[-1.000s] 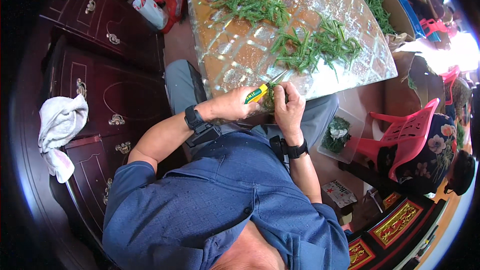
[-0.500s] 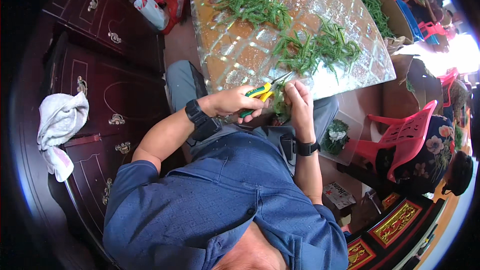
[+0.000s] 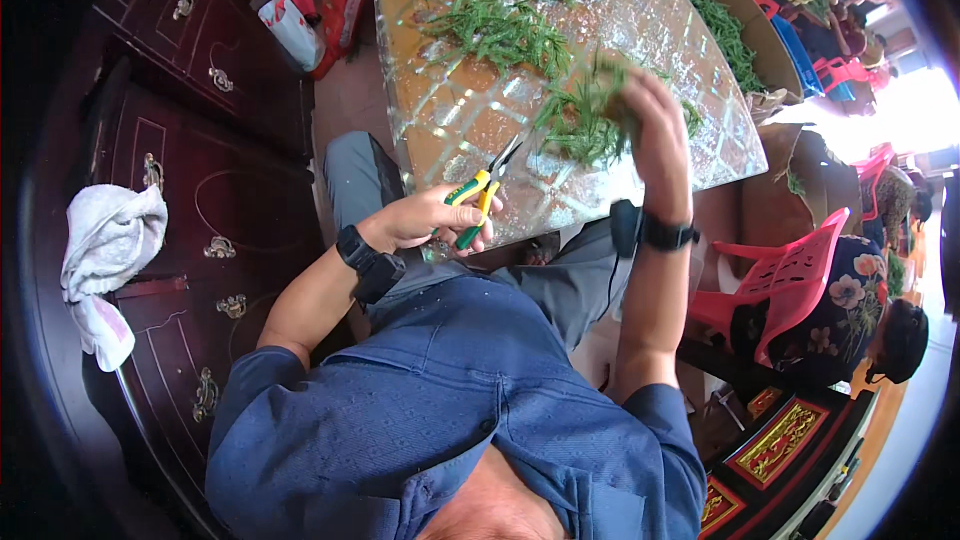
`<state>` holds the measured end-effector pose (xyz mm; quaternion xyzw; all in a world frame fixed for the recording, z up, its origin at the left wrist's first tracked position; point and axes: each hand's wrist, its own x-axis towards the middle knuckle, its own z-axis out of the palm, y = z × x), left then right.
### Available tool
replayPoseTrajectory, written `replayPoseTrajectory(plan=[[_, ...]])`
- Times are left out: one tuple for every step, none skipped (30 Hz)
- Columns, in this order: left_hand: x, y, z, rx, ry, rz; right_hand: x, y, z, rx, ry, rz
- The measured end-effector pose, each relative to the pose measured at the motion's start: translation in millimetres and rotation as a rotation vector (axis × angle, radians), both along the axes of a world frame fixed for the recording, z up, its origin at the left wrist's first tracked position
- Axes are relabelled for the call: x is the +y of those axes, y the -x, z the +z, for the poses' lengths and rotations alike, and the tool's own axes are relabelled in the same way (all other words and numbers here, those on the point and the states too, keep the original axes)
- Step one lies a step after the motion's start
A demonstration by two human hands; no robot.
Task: Trimming and cleaning green plant bundles using scissors on a work table.
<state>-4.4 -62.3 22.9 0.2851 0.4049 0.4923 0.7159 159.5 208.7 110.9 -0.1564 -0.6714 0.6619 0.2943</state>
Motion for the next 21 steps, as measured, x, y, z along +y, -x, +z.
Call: replayPoseTrajectory(plan=[[-3.2, -0.3, 1.8, 0.026, -0.001, 0.004, 7.0, 20.7, 12.5, 0.041, 0.006, 0.007], [-2.5, -3.4, 2.7, 0.049, -0.009, -0.008, 19.6, 38.4, 14.9, 0.036, -0.003, -0.003], [-3.0, -7.0, 4.1, 0.043, -0.019, -0.018, 31.6, 56.1, 16.9, -0.006, -0.130, -0.151], [-7.1, -9.8, 5.3, 0.055, 0.001, 0.002, 37.5, 66.4, 14.0, -0.048, -0.254, -0.286], [-8.8, -11.1, 6.9, 0.069, 0.014, 0.022, 40.1, 65.4, 9.6, -0.050, -0.265, -0.285], [-9.9, -11.9, 6.8, 0.082, 0.028, 0.041, 40.6, 61.0, 2.6, -0.138, -0.387, -0.298], [-10.8, -11.2, 3.8, 0.077, 0.016, 0.042, 43.3, 55.1, -7.1, -0.225, -0.510, -0.310], [-14.5, -10.2, 0.5, 0.063, 0.019, 0.041, 46.1, 47.1, -15.9, -0.313, -0.633, -0.321], [-20.2, -9.9, -5.6, 0.044, 0.027, 0.038, 48.0, 35.1, -29.5, -0.380, -0.558, -0.285], [-22.8, -9.9, -9.8, 0.024, 0.035, 0.034, 50.1, 22.1, -42.8, -0.446, -0.481, -0.250], [-26.6, -8.8, -11.0, 0.015, 0.037, 0.039, 42.6, 14.4, -51.1, -0.454, -0.482, -0.243], [-26.8, -6.7, -11.6, 0.000, 0.044, 0.036, 35.3, 5.4, -57.2, -0.545, -0.569, -0.325], [-26.3, -4.9, -11.7, -0.015, 0.051, 0.032, 29.4, -1.3, -62.6, -0.635, -0.656, -0.408], [-24.6, -4.4, -11.9, -0.027, 0.056, 0.027, 24.8, -5.3, -66.1, -0.640, -0.661, -0.409], [-22.6, -5.5, -12.7, -0.032, 0.053, 0.027, 20.0, -7.7, -69.8, -0.713, -0.682, -0.466], [-20.3, -7.3, -13.0, -0.011, 0.056, 0.014, 15.7, -8.8, -73.2, -0.784, -0.702, -0.523], [-17.7, -8.6, -12.6, 0.012, 0.058, 0.001, 13.9, -9.7, -77.2, -0.852, -0.721, -0.582], [-15.8, -9.7, -12.1, 0.036, 0.061, -0.012, 13.9, -10.5, -83.1, -0.852, -0.724, -0.583], [-14.0, -11.4, -11.6, 0.036, 0.057, -0.012, 14.6, -11.5, -90.0, -0.828, -0.741, -0.579], [-13.0, -13.6, -10.9, 0.043, 0.056, -0.015, 15.8, -12.6, -96.3, -0.803, -0.757, -0.575], [-12.1, -15.7, -10.2, 0.050, 0.055, -0.017, 18.6, -14.3, -101.2, -0.778, -0.774, -0.570]])
